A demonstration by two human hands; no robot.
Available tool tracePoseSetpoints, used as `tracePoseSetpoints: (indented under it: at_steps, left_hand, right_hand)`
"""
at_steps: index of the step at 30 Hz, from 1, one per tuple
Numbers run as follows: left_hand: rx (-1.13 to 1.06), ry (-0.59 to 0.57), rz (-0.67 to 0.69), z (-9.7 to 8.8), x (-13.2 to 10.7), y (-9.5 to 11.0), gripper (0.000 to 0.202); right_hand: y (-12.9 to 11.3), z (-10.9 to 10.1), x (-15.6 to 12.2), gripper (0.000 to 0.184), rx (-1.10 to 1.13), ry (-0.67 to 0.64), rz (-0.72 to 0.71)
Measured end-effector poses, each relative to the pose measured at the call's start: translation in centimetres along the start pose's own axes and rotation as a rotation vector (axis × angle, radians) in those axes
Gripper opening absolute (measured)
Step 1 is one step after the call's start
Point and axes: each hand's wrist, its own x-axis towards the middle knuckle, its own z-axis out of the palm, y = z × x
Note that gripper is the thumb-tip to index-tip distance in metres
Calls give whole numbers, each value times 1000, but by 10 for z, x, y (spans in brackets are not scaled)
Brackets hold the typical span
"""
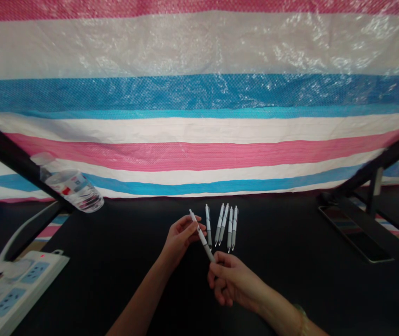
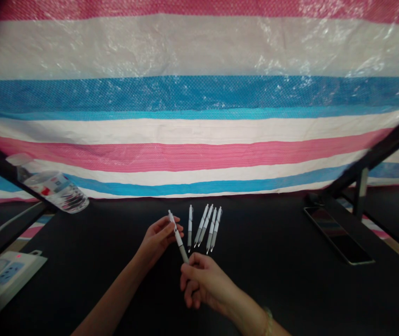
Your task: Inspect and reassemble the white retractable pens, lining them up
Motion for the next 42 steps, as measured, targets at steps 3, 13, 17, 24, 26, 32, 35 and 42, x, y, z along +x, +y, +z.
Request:
tracePoseSetpoints:
  at_steps: [3,13,17,24,26,32,35,42]
  left_hand:
    - [-15,-21,-11,-1,1,-2,35]
    - [-117,-83,3,-6,3,-7,32]
    - [-119,-98,11,-5,3,-9,32]
    - [19,-41,57,0,-1,-5,54]
    - [58,-26,81,1,-3,-4,62]
    - [154,-55,83,0,-3,-5,53]
    - [186,-50,88,0,-2,-6,51]
    - [205,-49,129,-1,-2,-7,50]
  right_hand:
    - [0,0,1,48,2,7,-10]
    - [-1,-5,2,42,140,15,52]
    - [-1,-5,2,42,126,18,62]
    - [-5,-4,2,53,-197,-12,-10]
    - [-7,-3,1,51,-380,44,-103]
    - [-11,-5,2,36,-519,136,-199]
    - [-9,-7,4,35,-502,145,-199]
    - [-7,-8,6,33,-488,154,-192]
